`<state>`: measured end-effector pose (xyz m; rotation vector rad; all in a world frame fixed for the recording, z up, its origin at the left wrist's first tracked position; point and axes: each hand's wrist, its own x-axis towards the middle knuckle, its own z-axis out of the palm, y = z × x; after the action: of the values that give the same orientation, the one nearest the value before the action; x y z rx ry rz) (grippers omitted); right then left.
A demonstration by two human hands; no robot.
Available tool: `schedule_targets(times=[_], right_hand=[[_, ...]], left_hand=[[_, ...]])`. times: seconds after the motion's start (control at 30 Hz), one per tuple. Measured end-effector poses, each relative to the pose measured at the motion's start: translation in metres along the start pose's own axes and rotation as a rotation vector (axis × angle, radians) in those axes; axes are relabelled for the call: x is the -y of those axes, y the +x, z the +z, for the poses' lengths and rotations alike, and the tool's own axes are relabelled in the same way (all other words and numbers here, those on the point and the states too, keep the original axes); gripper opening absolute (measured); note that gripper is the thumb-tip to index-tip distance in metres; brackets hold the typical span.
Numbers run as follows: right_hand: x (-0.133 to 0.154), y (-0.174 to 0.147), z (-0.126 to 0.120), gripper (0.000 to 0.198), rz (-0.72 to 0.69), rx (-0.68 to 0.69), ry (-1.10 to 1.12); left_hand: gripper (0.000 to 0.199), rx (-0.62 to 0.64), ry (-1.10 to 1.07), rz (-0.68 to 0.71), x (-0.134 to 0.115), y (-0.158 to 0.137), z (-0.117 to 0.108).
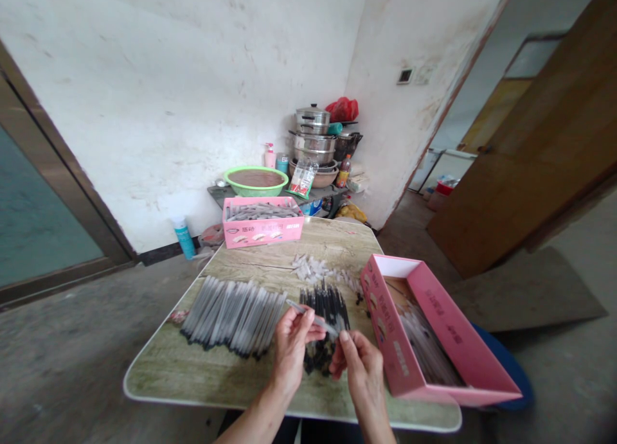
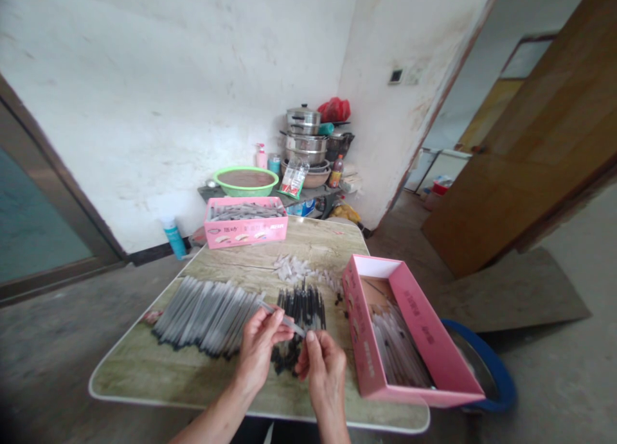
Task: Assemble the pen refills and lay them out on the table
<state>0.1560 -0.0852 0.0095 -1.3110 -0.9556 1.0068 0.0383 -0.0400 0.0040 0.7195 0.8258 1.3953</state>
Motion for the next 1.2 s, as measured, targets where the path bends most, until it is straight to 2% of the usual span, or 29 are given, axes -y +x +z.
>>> schedule_targets(times=[0.1,0.27,0.37,0.5,0.9,1.07,1.2], right_hand=[[-0.001,0.001,0.000,0.044,0.046,-0.019,-0.004],[-0.005,0.001,0.000,0.036,-0.017,0.022,0.004],[-0.008,0.000,0.000,0.044,0.055,0.008,-0.002],[-0.010,-0.001,0.000,0.043,0.037,0.021,-0.022],[-0.013,0.001,0.002,0.058,0.207,-0.024,-0.035],[-0.015,0.001,0.002,0.047,0.097,0.016,-0.053],[-0.012,0.007,0.001,0.053,0.150,0.061,-0.106]], left_hand=[[0.030,-0.003,-0.001,-0.003,0.000,0.000,0.000],[0.029,0.002,0.006,0.013,0.001,0.001,-0.001],[0.031,0.003,0.001,-0.005,0.001,0.000,-0.001],[0.031,0.016,0.013,-0.008,0.002,0.000,-0.001],[0.030,0.069,0.067,-0.039,-0.001,-0.002,0.001],[0.032,0.071,0.084,-0.050,-0.002,0.000,0.001],[0.032,0.074,0.072,-0.051,-0.003,0.006,-0.003]])
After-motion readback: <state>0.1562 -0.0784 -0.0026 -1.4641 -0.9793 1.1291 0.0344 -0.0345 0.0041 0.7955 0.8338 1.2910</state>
